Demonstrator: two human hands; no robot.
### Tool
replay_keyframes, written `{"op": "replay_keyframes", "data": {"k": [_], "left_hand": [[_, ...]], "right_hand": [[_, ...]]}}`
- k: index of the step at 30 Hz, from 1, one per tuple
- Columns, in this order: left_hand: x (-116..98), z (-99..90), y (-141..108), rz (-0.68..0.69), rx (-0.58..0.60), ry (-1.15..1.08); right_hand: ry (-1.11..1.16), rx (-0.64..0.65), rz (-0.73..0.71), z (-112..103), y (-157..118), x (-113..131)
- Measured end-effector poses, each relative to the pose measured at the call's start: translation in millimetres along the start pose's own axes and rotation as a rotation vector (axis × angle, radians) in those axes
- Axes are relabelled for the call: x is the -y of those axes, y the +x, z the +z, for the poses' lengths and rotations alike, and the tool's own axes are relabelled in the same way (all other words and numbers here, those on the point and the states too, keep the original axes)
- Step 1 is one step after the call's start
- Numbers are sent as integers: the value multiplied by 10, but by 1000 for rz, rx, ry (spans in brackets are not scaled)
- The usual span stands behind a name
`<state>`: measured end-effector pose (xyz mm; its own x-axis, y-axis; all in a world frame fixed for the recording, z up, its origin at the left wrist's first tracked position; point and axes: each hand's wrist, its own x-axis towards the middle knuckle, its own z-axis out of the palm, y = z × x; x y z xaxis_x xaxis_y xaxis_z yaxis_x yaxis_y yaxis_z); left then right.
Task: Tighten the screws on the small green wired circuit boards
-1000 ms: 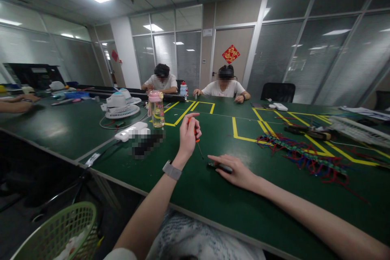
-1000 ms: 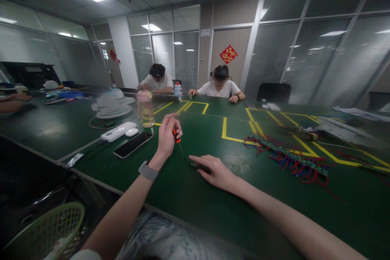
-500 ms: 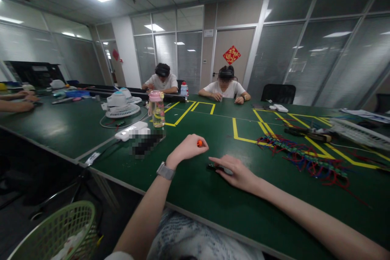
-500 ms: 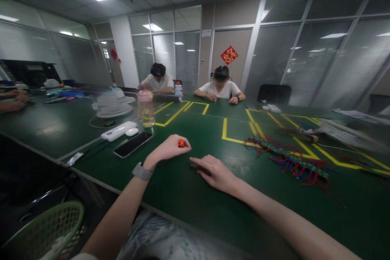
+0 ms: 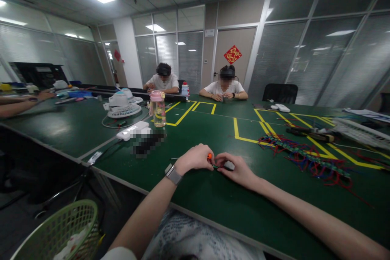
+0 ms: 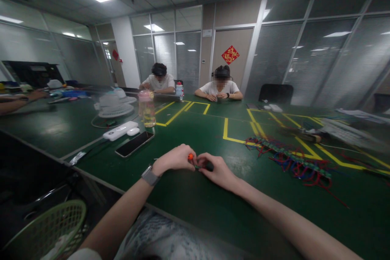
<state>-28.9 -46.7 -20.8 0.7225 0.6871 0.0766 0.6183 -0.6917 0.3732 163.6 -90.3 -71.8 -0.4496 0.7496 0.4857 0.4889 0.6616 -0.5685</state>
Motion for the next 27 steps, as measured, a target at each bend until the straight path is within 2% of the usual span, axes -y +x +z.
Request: {"op": "replay_keyframes", "data": {"k": [5,12,18,27], "left_hand": [[1,-2,-1,-25,-3,-14],[-11,3,-5,-39,-8,-27],[-20,3,-12,-44,-11,-25],[3,-22,-18,-36,29,-84]], "right_hand": [[-64,22,-34,-1,-10,1],[-157,78,-181,2,-33,-33],[-155,62,-167,14,-18,-52],[-95,36,-53,7,23,-72]]}}
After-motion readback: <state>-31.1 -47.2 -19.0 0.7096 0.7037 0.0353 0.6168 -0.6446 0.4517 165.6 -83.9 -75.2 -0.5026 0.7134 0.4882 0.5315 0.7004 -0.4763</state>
